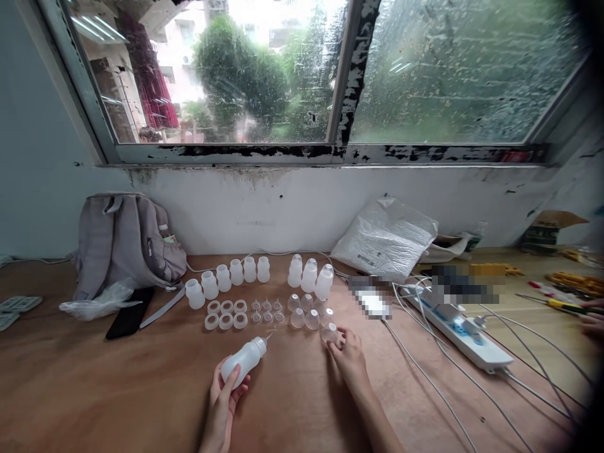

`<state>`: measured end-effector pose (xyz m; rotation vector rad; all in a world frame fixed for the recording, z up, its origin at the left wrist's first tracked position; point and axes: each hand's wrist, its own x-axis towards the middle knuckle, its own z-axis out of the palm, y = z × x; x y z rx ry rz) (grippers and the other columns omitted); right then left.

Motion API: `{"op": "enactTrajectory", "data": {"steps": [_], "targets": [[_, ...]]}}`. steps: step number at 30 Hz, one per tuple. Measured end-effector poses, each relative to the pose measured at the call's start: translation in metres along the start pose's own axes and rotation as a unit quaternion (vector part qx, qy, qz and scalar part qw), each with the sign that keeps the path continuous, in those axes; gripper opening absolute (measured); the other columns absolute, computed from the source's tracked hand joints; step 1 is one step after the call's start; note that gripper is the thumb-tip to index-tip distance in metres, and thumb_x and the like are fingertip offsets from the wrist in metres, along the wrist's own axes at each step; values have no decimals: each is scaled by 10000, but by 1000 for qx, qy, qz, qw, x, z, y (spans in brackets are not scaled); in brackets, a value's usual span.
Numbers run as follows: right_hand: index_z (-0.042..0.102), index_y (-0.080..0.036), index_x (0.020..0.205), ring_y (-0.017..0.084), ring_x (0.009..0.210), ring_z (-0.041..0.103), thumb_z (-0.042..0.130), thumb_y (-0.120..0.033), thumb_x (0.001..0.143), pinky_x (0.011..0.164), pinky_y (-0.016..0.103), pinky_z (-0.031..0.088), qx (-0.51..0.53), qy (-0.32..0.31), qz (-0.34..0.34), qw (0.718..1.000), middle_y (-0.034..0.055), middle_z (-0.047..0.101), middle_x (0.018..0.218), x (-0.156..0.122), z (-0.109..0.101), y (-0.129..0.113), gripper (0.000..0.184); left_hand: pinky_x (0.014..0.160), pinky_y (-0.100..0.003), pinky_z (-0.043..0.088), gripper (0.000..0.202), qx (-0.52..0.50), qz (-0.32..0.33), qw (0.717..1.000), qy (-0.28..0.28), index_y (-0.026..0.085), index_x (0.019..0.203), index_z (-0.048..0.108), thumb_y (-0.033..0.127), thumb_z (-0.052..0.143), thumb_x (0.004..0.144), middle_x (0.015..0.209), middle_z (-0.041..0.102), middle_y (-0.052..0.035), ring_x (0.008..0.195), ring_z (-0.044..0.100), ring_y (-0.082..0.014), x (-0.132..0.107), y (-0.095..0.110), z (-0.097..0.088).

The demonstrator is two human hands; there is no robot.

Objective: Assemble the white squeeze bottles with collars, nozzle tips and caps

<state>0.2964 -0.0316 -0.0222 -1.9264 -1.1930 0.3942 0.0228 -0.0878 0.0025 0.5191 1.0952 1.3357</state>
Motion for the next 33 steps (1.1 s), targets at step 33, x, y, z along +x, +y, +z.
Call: {"op": "enactTrajectory", "data": {"steps": [33], "targets": [[552, -168, 652, 71, 390, 356, 615, -509, 617, 335, 185, 214, 278, -256, 13, 926, -43, 478, 474, -57, 28, -116, 348, 365, -194, 263, 513, 173, 34, 982, -63, 177, 972, 459, 629, 351, 757, 494, 450, 55, 369, 386, -90, 4, 0, 19]]}}
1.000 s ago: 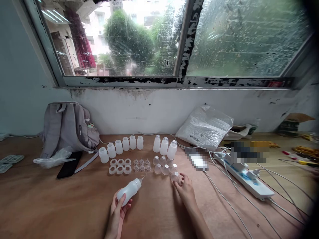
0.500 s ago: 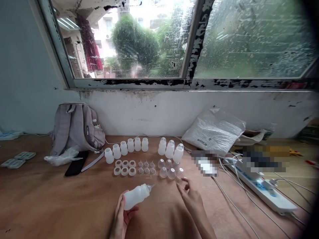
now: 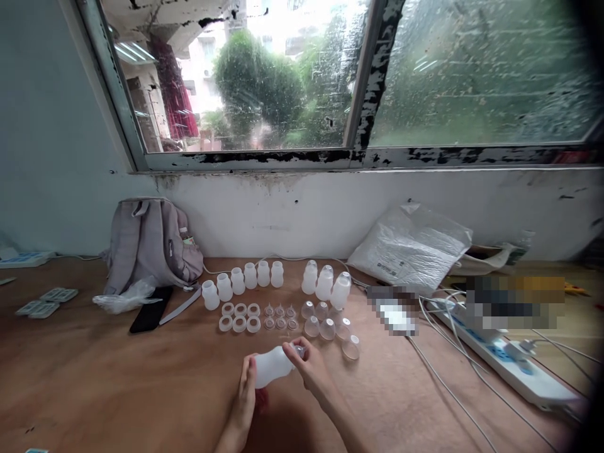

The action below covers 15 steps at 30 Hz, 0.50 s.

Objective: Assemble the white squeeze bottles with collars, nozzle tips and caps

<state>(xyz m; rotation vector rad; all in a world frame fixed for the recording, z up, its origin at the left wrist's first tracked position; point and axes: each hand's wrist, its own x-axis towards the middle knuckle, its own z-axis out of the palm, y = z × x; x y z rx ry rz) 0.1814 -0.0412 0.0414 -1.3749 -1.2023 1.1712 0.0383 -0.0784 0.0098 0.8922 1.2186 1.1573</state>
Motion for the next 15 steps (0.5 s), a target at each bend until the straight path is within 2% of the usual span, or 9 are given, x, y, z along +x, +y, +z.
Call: {"op": "enactTrajectory", "data": {"steps": [3, 5, 11, 15], "targets": [[456, -174, 540, 70, 395, 353, 604, -498, 637, 355, 189, 237, 10, 32, -24, 999, -54, 434, 449, 8, -4, -3, 369, 415, -183, 329, 373, 62, 70, 995, -34, 182, 806, 462, 543, 506, 722, 568, 480, 45, 457, 440, -89, 10, 12, 7], [394, -183, 507, 67, 395, 342, 594, -481, 652, 367, 192, 246, 39, 59, -42, 997, -65, 389, 439, 11, -6, 3, 388, 463, -188, 376, 345, 88, 101, 989, -60, 182, 686, 436, 515, 523, 719, 582, 488, 36, 526, 482, -107, 19, 18, 11], [421, -180, 543, 77, 401, 340, 561, -463, 686, 360, 197, 225, 88, 106, -24, 990, -63, 377, 452, 17, -12, 33, 347, 393, -184, 303, 367, 153, 86, 978, -114, 181, 590, 424, 515, 489, 726, 504, 458, 43, 442, 437, -96, 47, 22, 20], [416, -182, 553, 83, 411, 343, 555, -461, 703, 365, 199, 233, 91, 121, -26, 988, -59, 378, 461, 19, -15, 40, 346, 403, -186, 291, 368, 142, 78, 978, -133, 175, 565, 424, 499, 499, 722, 505, 438, 46, 446, 425, -89, 55, 24, 26]]}}
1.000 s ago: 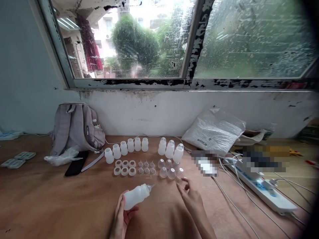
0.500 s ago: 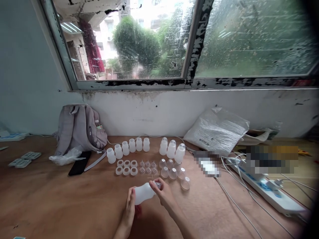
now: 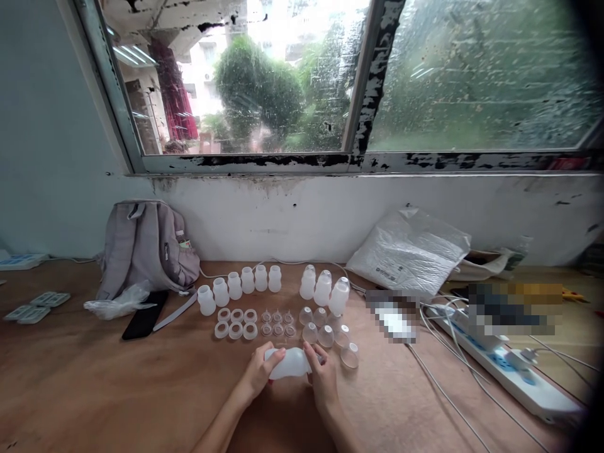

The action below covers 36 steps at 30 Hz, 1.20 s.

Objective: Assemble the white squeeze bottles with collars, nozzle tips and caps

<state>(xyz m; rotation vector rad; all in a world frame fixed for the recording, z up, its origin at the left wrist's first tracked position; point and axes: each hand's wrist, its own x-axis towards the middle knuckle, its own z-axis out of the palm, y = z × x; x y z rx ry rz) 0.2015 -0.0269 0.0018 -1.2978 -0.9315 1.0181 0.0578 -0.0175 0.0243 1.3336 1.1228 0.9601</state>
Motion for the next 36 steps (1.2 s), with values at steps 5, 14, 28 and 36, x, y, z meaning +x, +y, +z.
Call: {"op": "enactTrajectory", "data": {"steps": [5, 14, 28, 36], "targets": [[414, -183, 546, 85, 413, 340, 556, -461, 713, 383, 204, 262, -19, 13, -40, 999, -59, 362, 457, -2, -1, -2, 354, 341, -178, 183, 375, -59, -60, 995, -45, 171, 604, 464, 529, 493, 709, 492, 457, 43, 389, 382, -77, 3, 1, -1], [432, -241, 1089, 136, 648, 507, 636, -340, 685, 569, 233, 423, 29, -107, -143, 984, 4, 517, 786, -13, 7, -12, 464, 364, -191, 79, 493, -147, -237, 954, -114, 151, 605, 499, 625, 404, 701, 358, 351, 80, 315, 136, -30, 8, -13, -39], [513, -203, 826, 88, 456, 431, 608, -433, 706, 390, 198, 333, 115, -95, -25, 988, -38, 468, 582, 0, 2, -2, 277, 485, -213, 329, 294, 64, 147, 968, 192, 184, 714, 461, 453, 366, 783, 568, 444, 28, 523, 436, -122, 5, -20, -51], [435, -190, 608, 63, 339, 383, 569, -516, 701, 316, 177, 270, 69, -94, 48, 992, -58, 447, 469, 5, 1, 6, 364, 462, -209, 313, 191, 232, 193, 946, 116, 188, 745, 458, 365, 388, 759, 529, 452, 32, 461, 464, -125, 1, -31, -47]]}}
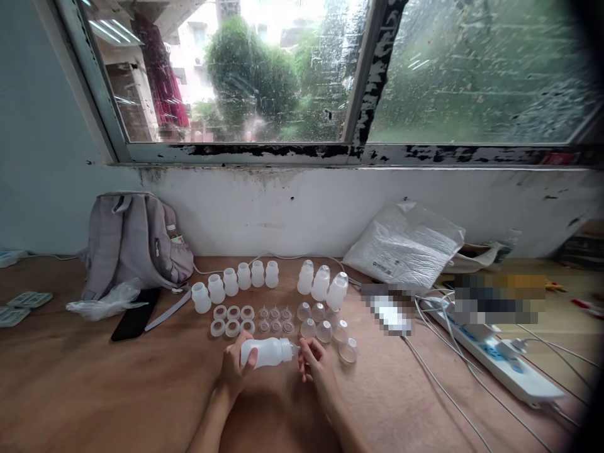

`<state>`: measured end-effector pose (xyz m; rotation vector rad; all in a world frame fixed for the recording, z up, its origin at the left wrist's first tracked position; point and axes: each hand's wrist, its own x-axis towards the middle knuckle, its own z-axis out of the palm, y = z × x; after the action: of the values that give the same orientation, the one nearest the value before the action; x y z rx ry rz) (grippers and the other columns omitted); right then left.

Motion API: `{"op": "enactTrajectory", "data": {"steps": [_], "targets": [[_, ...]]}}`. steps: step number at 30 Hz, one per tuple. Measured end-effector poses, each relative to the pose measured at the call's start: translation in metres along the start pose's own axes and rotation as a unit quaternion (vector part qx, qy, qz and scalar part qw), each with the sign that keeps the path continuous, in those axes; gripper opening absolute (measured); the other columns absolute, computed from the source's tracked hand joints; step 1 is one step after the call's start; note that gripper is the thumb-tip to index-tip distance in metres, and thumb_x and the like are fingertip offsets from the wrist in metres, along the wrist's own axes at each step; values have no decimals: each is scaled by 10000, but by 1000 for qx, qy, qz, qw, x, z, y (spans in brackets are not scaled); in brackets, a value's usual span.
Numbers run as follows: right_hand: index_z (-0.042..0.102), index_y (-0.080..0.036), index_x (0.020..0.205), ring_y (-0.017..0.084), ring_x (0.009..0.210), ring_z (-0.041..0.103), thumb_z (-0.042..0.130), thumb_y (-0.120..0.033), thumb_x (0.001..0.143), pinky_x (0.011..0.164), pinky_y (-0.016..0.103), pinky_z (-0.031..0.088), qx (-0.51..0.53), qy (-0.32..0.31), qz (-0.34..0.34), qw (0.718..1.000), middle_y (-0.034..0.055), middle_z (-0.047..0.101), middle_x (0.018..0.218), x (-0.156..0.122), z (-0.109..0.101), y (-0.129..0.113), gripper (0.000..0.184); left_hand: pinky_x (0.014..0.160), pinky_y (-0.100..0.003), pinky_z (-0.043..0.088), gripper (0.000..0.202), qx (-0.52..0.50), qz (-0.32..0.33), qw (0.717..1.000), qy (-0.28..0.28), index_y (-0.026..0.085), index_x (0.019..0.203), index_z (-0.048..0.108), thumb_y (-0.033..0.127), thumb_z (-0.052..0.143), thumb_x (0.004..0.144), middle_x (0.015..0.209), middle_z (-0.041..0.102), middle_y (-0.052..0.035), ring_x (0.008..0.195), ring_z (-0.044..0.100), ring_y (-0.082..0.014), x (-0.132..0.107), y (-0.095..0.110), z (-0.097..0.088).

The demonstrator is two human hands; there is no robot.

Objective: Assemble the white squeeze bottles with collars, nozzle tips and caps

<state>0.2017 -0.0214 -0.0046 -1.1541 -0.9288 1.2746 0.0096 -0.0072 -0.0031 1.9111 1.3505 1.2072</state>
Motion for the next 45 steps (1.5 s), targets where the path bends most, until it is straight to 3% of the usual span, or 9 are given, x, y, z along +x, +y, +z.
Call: {"op": "enactTrajectory", "data": {"steps": [4, 13, 24, 29, 36, 40, 43, 45], "targets": [[419, -181, 552, 55, 326, 347, 547, -511, 721, 322, 178, 236, -28, -20, -20, 999, -62, 414, 427, -2, 2, -1, 392, 470, -208, 319, 176, 1, -1, 1000, -2, 188, 754, 456, 357, 406, 752, 544, 460, 30, 469, 463, -125, 1, 0, 1], [548, -201, 784, 111, 506, 458, 557, -430, 749, 441, 220, 387, -6, -4, -104, 995, -25, 490, 584, -2, 1, -3, 231, 495, -205, 330, 291, -117, -99, 988, -9, 182, 729, 447, 446, 352, 808, 571, 444, 30, 533, 443, -128, 7, 6, 7], [564, -198, 857, 115, 530, 472, 577, -359, 738, 453, 232, 419, -20, 18, -152, 988, -1, 517, 661, 1, -3, 2, 200, 521, -217, 344, 336, -151, -128, 980, -7, 176, 725, 466, 486, 356, 794, 607, 464, 18, 572, 457, -144, 9, 4, 10], [570, -201, 854, 126, 521, 483, 581, -347, 727, 457, 245, 423, -19, 15, -147, 989, -8, 516, 625, 1, -5, 2, 194, 521, -215, 343, 337, -158, -123, 980, -12, 178, 694, 454, 478, 345, 804, 602, 449, 23, 564, 445, -136, 9, 5, 10], [548, -196, 877, 127, 533, 499, 624, -375, 694, 454, 243, 434, 27, 25, -88, 995, -16, 516, 621, -3, 1, -6, 267, 523, -212, 340, 321, -149, -134, 980, -3, 181, 705, 460, 478, 376, 793, 599, 451, 32, 564, 445, -133, 9, 3, 10], [547, -186, 741, 106, 470, 471, 620, -419, 689, 411, 222, 395, 18, 47, -51, 997, -31, 492, 569, -3, 1, -6, 250, 525, -212, 344, 322, -134, -130, 982, -1, 179, 696, 461, 479, 390, 790, 573, 446, 37, 545, 437, -128, 8, 5, 9], [545, -176, 683, 100, 439, 455, 629, -423, 680, 424, 229, 385, -7, 54, -69, 996, -39, 480, 518, -3, 0, -6, 261, 524, -214, 350, 329, -135, -130, 982, -4, 178, 696, 460, 484, 385, 793, 569, 451, 34, 540, 446, -130, 8, 6, 9], [556, -176, 762, 112, 466, 475, 634, -410, 683, 447, 240, 402, -11, 57, -94, 994, -29, 502, 551, -3, 0, -6, 259, 525, -216, 355, 333, -139, -131, 982, -8, 176, 703, 462, 487, 381, 794, 575, 455, 31, 545, 453, -133, 8, 7, 8]]}}
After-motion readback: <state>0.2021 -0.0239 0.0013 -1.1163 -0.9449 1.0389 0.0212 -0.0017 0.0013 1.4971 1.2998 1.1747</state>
